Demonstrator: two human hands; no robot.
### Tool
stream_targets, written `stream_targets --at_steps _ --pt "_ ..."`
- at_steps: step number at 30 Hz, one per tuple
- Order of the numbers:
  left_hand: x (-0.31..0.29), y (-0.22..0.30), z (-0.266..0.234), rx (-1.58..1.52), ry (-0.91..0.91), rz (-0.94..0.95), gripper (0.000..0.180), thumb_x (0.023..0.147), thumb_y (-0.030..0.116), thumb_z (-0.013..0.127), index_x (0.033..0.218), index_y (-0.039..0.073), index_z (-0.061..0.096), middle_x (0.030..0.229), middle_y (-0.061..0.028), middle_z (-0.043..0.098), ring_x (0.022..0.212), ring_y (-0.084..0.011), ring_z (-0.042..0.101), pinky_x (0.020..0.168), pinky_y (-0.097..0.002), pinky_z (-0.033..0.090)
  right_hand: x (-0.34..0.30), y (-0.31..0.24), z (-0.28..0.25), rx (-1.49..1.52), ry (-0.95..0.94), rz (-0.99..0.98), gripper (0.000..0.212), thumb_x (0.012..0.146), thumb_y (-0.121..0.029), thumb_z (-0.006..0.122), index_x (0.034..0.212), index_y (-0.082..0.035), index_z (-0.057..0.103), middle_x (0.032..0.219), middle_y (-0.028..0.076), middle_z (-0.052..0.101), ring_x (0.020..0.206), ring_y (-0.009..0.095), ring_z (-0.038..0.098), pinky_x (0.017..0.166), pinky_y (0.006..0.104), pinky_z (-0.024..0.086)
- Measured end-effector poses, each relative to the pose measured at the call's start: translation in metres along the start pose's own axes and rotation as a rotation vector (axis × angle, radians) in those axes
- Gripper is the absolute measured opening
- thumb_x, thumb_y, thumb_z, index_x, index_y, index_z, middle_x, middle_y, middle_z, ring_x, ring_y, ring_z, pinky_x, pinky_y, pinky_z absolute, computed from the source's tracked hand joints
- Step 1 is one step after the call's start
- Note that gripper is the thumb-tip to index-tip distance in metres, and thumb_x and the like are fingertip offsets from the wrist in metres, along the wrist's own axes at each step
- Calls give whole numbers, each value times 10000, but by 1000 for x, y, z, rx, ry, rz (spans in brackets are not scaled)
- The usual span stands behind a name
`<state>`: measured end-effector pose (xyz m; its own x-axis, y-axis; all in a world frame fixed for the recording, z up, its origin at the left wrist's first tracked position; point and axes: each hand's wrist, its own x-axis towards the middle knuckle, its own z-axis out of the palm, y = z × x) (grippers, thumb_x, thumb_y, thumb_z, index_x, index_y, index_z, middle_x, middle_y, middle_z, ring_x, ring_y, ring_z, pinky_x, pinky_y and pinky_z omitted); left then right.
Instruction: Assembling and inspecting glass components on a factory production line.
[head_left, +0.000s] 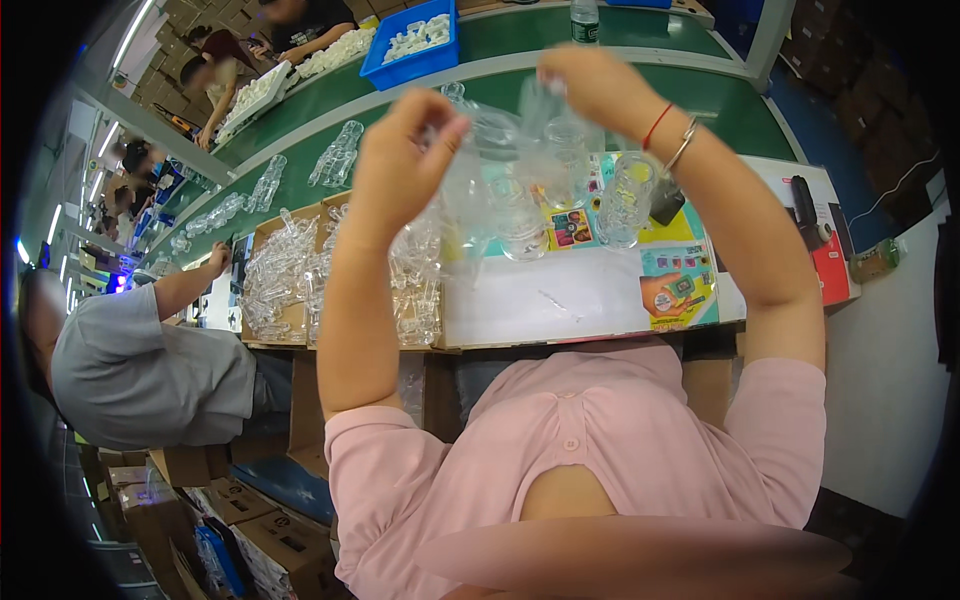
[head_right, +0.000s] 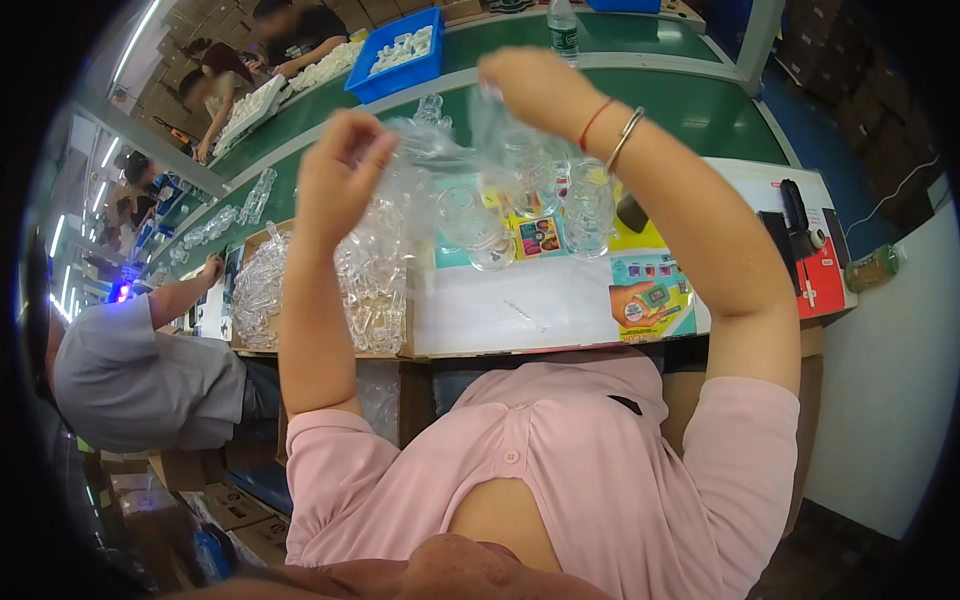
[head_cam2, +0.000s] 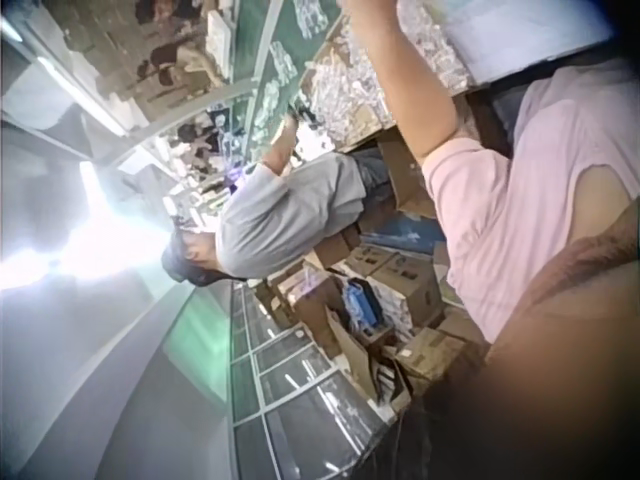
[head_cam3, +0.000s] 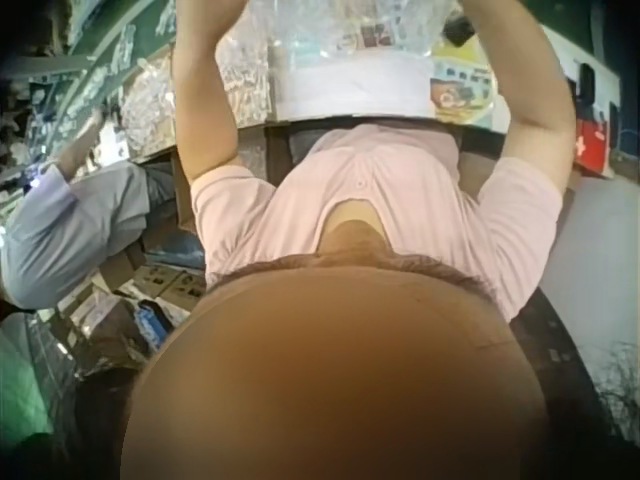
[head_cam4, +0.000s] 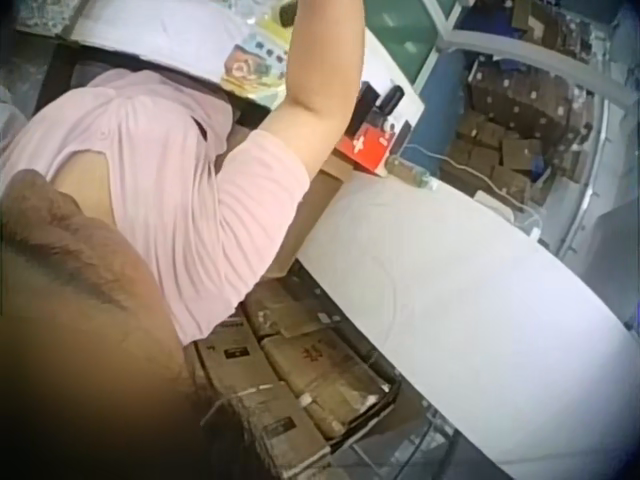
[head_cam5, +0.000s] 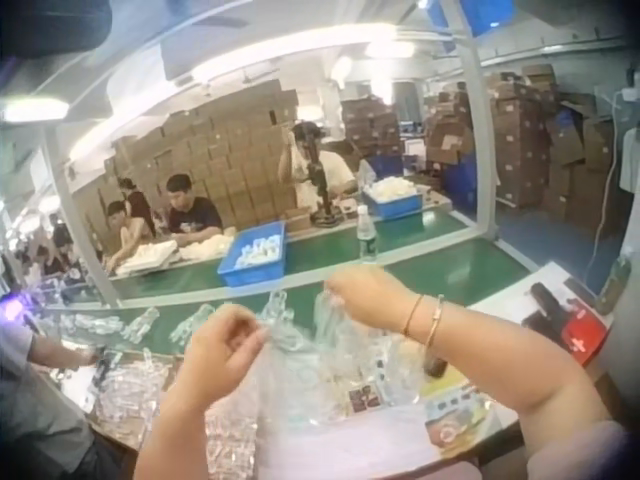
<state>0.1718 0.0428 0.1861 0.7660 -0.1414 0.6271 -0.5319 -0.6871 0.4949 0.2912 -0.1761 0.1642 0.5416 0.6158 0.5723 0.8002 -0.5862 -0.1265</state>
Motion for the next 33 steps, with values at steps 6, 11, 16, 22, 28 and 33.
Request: stream_targets --at_steps 6,11,16,22,28,33 --pt "31 49 -28 -281 80 92 301 742 134 705 981 6 573 841 -23 570 714 -91 520 695 -221 433 48 -112 -114 525 118 -106 208 818 -142 475 871 45 552 831 201 590 769 288 580 694 345 476" --pt "21 62 -50 -208 85 119 220 783 164 653 903 -7 583 817 -96 618 745 -178 598 688 -262 457 38 -148 -147 937 -120 -135 296 834 -198 472 953 72 498 886 209 555 821 308 549 748 335 458" --pt "-83 -14 -151 1155 506 465 126 801 88 571 893 10 608 893 -125 633 810 -279 612 735 -369 495 2 -123 -126 593 85 -508 307 780 -153 573 1040 1 519 1079 187 530 966 287 542 832 346 435" --pt "-351 -122 -184 1304 460 -291 256 792 130 584 1016 10 554 1004 -142 574 907 -302 559 805 -374 457 -106 -59 -80 336 74 -88 416 733 -51 632 1127 -46 500 1257 159 425 1134 311 450 933 355 381" --pt "-610 -187 -30 707 -359 -1279 442 831 161 466 1232 -22 436 1263 -226 432 1160 -337 432 994 -387 325 -126 -31 -50 65 -145 131 506 719 37 566 1193 -113 472 1367 116 319 1256 327 305 1016 386 303" --pt "-568 -205 25 140 -1095 -1326 510 773 202 595 1237 35 464 1264 -206 450 1146 -349 451 977 -399 353 -110 -1 -37 177 -616 116 604 664 114 557 1200 -151 475 1403 95 269 1283 317 277 1027 367 317"
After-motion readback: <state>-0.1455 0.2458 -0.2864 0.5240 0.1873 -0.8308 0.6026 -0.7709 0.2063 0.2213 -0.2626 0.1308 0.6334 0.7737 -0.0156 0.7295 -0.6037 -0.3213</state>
